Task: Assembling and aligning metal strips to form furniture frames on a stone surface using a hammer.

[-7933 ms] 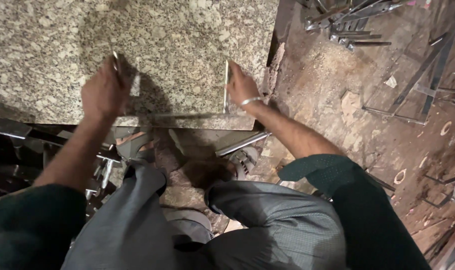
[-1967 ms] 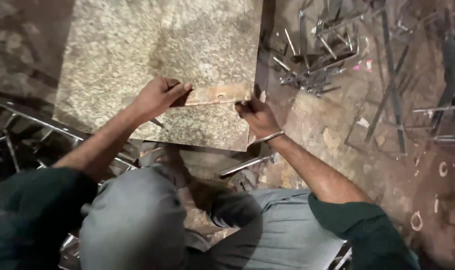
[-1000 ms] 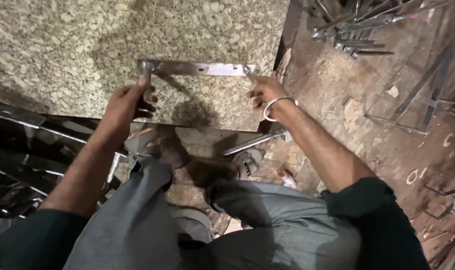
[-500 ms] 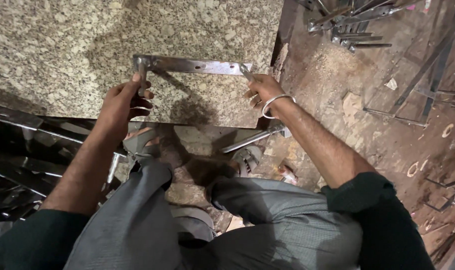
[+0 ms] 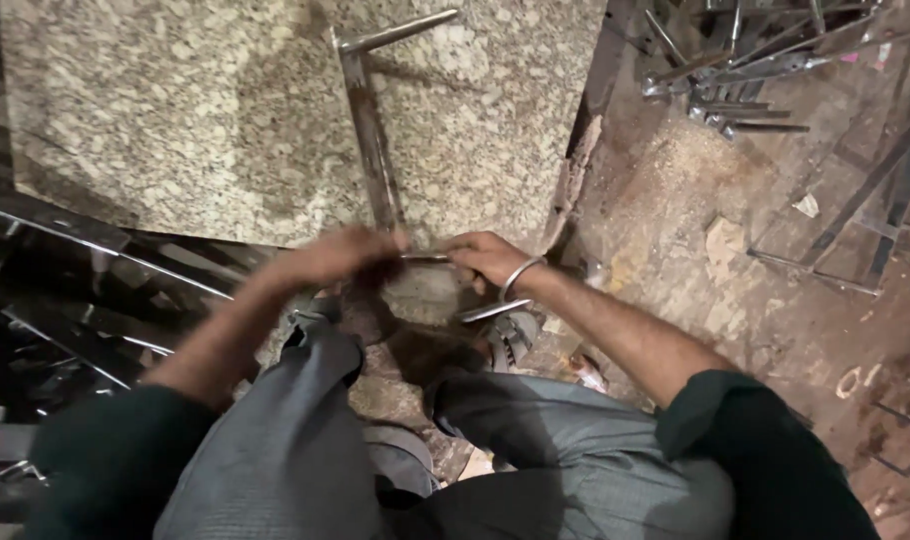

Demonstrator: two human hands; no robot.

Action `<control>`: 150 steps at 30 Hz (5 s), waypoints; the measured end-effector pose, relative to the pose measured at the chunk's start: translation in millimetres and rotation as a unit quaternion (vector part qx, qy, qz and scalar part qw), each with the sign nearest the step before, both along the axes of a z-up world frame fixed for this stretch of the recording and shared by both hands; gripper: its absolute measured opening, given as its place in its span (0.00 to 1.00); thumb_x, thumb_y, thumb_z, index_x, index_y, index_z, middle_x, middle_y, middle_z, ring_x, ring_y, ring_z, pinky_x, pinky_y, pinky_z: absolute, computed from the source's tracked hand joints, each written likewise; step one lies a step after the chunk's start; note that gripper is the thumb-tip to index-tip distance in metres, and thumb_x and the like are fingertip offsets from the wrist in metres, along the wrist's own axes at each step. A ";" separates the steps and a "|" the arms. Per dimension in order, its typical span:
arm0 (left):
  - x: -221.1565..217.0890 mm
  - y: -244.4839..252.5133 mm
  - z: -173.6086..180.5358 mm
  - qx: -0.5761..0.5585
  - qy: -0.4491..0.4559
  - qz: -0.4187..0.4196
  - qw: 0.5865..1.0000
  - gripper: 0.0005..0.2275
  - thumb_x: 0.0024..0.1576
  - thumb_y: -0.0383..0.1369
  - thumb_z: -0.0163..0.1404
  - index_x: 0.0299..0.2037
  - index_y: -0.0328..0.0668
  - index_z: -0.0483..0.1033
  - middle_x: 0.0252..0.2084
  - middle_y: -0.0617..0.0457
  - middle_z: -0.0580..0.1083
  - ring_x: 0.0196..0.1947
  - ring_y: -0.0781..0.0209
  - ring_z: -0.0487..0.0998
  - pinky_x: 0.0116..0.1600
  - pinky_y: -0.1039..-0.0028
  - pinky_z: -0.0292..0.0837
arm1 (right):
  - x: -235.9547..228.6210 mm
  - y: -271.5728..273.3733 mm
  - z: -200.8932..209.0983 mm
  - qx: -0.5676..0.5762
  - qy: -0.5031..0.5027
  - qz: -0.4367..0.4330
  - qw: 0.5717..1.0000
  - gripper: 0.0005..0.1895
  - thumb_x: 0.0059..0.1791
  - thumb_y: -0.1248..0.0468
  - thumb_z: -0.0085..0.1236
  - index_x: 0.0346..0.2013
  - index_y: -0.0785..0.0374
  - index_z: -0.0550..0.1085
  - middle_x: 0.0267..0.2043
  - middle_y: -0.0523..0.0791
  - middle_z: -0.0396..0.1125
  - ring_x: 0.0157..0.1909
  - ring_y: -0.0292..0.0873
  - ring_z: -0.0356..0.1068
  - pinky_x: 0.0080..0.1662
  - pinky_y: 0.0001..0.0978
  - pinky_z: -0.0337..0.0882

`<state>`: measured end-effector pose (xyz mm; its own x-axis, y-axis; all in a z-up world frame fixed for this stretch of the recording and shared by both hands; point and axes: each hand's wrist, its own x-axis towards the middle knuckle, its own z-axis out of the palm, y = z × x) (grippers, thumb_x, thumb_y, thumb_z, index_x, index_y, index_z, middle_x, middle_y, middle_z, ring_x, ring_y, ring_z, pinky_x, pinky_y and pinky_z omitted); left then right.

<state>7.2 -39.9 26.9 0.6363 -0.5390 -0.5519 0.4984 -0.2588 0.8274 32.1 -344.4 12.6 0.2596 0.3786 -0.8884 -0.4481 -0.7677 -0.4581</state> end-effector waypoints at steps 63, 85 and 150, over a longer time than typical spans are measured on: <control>-25.8 43.0 -40.0 0.476 -0.440 0.111 0.754 0.17 0.64 0.33 0.52 0.62 0.44 0.77 0.60 0.45 0.71 0.64 0.43 0.67 0.67 0.51 0.61 | 69.9 -30.1 2.0 -0.144 -0.480 0.289 0.816 0.41 0.50 0.57 0.62 0.73 0.62 0.55 0.73 0.57 0.53 0.68 0.58 0.59 0.56 0.48 0.75; 35.3 64.6 93.4 0.544 -0.165 -0.112 0.815 0.19 0.63 0.52 0.50 0.34 0.46 0.81 0.24 0.53 0.76 0.19 0.60 0.75 0.24 0.68 0.72 | 109.7 6.2 112.4 -0.204 -0.352 0.224 0.886 0.12 0.49 0.56 0.61 0.40 0.60 0.75 0.28 0.44 0.69 0.25 0.39 0.64 0.30 0.37 0.68; -34.4 38.4 -39.3 0.335 -0.368 0.200 0.844 0.16 0.64 0.32 0.51 0.62 0.43 0.76 0.58 0.41 0.75 0.52 0.37 0.77 0.55 0.55 0.74 | -11.0 -77.1 30.9 -0.040 -0.469 0.040 0.881 0.19 0.53 0.54 0.61 0.60 0.45 0.75 0.55 0.46 0.74 0.49 0.46 0.76 0.51 0.40 0.75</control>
